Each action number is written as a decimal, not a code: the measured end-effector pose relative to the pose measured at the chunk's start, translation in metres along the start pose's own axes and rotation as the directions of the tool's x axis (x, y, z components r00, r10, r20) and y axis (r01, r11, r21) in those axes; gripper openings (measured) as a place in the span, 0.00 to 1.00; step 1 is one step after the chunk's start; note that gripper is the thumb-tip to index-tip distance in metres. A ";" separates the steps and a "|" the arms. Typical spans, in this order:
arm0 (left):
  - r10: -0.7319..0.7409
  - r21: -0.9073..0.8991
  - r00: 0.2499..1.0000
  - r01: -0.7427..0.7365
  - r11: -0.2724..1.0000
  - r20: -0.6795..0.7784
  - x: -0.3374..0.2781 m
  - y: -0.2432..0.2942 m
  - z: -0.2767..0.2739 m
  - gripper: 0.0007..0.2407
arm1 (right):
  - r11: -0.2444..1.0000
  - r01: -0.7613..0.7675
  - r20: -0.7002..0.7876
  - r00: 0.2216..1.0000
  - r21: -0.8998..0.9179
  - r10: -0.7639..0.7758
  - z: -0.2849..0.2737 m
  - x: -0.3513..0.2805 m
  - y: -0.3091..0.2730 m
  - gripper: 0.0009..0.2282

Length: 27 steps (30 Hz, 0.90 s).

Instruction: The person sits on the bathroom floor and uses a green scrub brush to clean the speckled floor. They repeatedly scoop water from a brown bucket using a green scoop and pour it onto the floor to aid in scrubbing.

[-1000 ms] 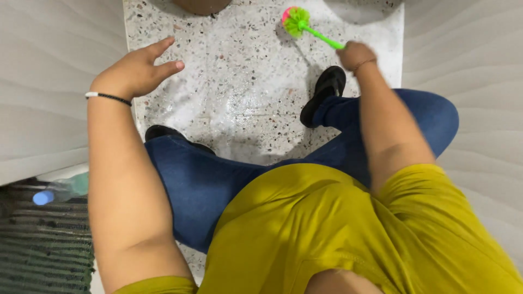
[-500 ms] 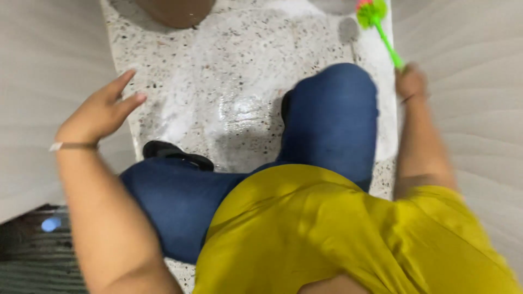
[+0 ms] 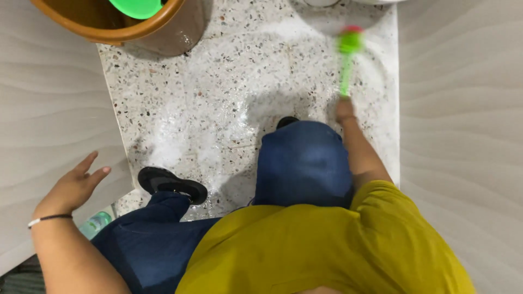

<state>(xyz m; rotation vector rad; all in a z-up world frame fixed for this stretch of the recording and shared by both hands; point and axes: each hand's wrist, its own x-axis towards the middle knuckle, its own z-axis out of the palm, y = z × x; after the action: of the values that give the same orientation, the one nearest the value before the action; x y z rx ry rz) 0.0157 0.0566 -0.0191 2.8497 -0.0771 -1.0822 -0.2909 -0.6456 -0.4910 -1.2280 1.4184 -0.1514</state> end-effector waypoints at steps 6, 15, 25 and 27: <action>0.101 -0.012 0.995 -0.101 0.995 0.018 0.004 0.047 -0.005 0.34 | 0.357 0.728 0.644 0.685 -0.586 -0.340 0.097 -0.080 -0.059 0.22; 0.067 0.047 0.997 -0.069 0.997 0.043 0.004 0.055 -0.009 0.33 | 0.993 -0.096 -0.220 0.972 -0.062 0.080 -0.030 -0.020 -0.042 0.17; 0.114 -0.008 0.993 -0.114 0.993 -0.004 -0.008 0.073 -0.011 0.32 | 0.249 0.705 0.726 0.688 -0.664 -0.012 0.136 -0.157 -0.159 0.22; 0.088 -0.017 0.996 -0.088 0.996 0.000 -0.011 0.072 -0.011 0.32 | 0.190 0.708 0.725 0.688 -0.681 0.035 0.133 -0.120 -0.158 0.25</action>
<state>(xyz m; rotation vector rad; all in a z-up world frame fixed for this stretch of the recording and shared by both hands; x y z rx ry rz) 0.0142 -0.0138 0.0037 2.8019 -0.1912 -1.0617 -0.1269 -0.5563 -0.3417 -2.3720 0.4184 0.9089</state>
